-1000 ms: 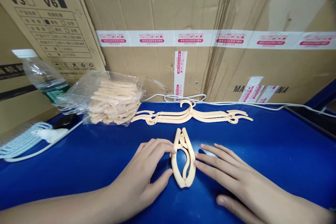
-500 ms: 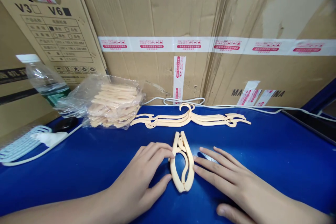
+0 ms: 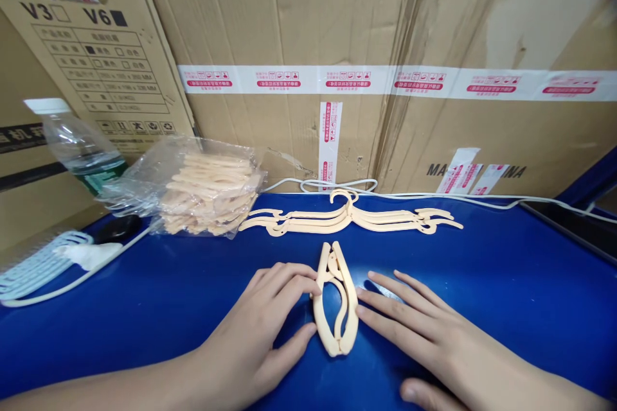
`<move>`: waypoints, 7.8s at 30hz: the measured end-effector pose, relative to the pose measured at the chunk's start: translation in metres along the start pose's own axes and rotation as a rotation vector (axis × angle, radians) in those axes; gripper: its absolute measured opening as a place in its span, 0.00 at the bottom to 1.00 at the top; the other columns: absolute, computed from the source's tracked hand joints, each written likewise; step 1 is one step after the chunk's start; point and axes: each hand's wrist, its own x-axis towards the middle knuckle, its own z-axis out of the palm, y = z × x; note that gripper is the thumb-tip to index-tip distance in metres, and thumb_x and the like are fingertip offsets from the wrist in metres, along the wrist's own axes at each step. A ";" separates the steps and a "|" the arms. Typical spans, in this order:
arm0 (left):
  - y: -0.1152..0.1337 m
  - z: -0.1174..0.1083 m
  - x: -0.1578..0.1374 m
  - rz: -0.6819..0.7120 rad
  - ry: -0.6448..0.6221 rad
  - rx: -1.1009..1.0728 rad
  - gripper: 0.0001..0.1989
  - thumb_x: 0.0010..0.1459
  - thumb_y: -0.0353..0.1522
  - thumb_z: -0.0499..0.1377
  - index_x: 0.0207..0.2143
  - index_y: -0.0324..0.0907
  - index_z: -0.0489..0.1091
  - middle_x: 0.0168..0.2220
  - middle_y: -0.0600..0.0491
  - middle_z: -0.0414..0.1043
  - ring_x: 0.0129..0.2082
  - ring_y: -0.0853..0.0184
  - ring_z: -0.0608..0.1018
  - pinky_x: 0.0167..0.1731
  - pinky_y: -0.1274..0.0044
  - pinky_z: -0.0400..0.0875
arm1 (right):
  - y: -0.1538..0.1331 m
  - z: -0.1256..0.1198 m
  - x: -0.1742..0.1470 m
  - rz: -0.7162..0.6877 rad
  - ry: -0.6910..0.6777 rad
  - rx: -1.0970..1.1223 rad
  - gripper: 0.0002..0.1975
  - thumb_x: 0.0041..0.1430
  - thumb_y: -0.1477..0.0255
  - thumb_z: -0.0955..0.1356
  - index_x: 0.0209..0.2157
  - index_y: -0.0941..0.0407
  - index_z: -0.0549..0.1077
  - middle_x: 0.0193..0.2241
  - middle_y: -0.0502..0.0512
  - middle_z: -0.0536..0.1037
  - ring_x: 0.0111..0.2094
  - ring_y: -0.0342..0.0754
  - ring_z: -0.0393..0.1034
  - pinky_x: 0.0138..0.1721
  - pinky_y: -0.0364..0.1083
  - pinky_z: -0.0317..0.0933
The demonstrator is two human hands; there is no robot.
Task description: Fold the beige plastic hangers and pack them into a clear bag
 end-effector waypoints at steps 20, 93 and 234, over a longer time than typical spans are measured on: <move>-0.002 0.000 -0.002 -0.012 -0.007 -0.016 0.14 0.60 0.27 0.56 0.48 0.47 0.66 0.54 0.50 0.67 0.53 0.58 0.68 0.54 0.65 0.65 | 0.015 0.014 -0.001 -0.055 -0.029 -0.110 0.34 0.67 0.60 0.62 0.69 0.50 0.44 0.66 0.54 0.53 0.66 0.64 0.44 0.61 0.68 0.47; -0.008 -0.002 -0.001 -0.035 -0.035 -0.082 0.13 0.61 0.27 0.55 0.47 0.48 0.65 0.55 0.49 0.66 0.57 0.58 0.68 0.56 0.62 0.64 | 0.005 0.004 0.001 0.001 -0.038 0.037 0.32 0.69 0.65 0.61 0.69 0.50 0.44 0.68 0.55 0.52 0.68 0.59 0.40 0.65 0.66 0.40; -0.010 -0.013 0.010 -0.386 0.139 -0.793 0.10 0.57 0.37 0.62 0.26 0.42 0.71 0.30 0.53 0.75 0.28 0.67 0.77 0.29 0.79 0.73 | 0.037 0.012 0.005 0.428 0.661 0.970 0.20 0.58 0.60 0.72 0.48 0.51 0.65 0.29 0.52 0.79 0.29 0.49 0.75 0.32 0.45 0.72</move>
